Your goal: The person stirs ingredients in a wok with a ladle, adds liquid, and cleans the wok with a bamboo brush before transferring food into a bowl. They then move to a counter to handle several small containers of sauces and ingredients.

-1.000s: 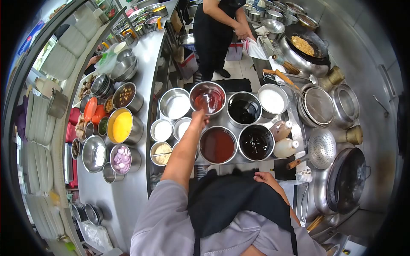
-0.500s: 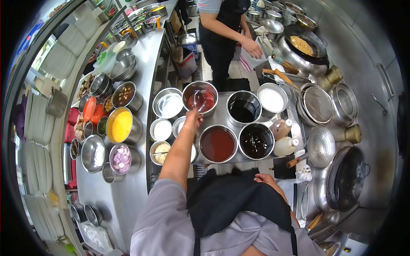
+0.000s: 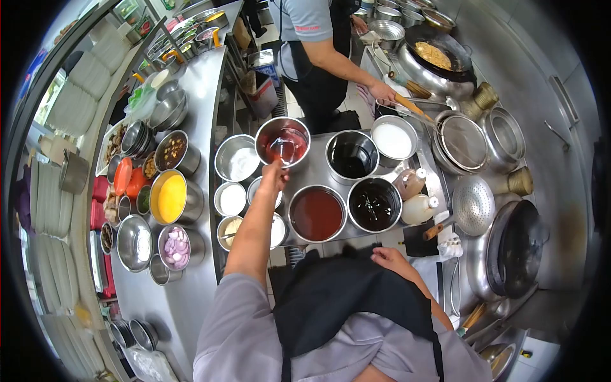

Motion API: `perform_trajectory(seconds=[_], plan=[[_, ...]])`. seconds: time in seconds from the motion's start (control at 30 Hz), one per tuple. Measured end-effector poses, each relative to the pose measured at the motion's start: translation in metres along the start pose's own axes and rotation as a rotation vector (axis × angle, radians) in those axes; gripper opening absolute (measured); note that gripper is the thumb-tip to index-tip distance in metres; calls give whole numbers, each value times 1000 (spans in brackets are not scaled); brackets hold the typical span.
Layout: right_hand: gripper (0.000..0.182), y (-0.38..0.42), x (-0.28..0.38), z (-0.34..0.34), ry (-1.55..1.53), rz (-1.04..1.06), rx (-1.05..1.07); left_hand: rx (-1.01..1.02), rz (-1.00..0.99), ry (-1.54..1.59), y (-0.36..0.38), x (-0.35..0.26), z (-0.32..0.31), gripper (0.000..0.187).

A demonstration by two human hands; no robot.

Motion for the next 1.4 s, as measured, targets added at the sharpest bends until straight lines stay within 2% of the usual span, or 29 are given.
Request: perform_trajectory(seconds=[0.03, 0.13, 0.2, 0.3, 0.5, 0.63, 0.7, 0.87, 1.07, 1.1, 1.17, 1.4], plan=[[39, -4, -2, -3, -8, 2, 34, 133, -52, 13, 6, -4, 3, 17], [37, -28, 5, -15, -60, 10, 153, 143, -75, 36, 22, -24, 2, 20], [35, -39, 25, -29, -316, -186, 187, 137, -95, 21, 36, -36, 4, 21], [33, -64, 35, -54, -490, -310, 281, 140, -58, -6, 50, -50, 17, 19], [35, -85, 55, -80, -790, -288, 313, 66, -51, -139, 136, -75, 52, 13], [34, -83, 69, -86, -780, -255, 289, 17, -87, -105, 178, -75, 104, 8], [31, -84, 75, -87, -815, -246, 197, -39, -113, -119, 219, -77, 116, 7], [30, -111, 76, -93, -836, -206, 153, -166, -117, -94, 278, -55, 184, 11], [29, -150, 95, -98, -811, -157, 73, -376, -136, 16, 344, -13, 228, 17], [29, -157, 98, -98, -811, -155, 67, -343, -141, 50, 349, -3, 242, 19], [30, -171, 105, -98, -829, -133, 60, -456, -149, 64, 364, 17, 254, 20], [30, -225, 130, -94, -735, -130, 37, -525, -87, 175, 391, 72, 301, 17]])
Point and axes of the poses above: each hand's wrist, its own y-axis away from the middle knuckle, its own z-axis out of the back of the hand, x = y × z, the point moved 3 cm from there along -y, towards the middle knuckle, and after that the axes turned 4 degrees about y, right-handed, at the moved point
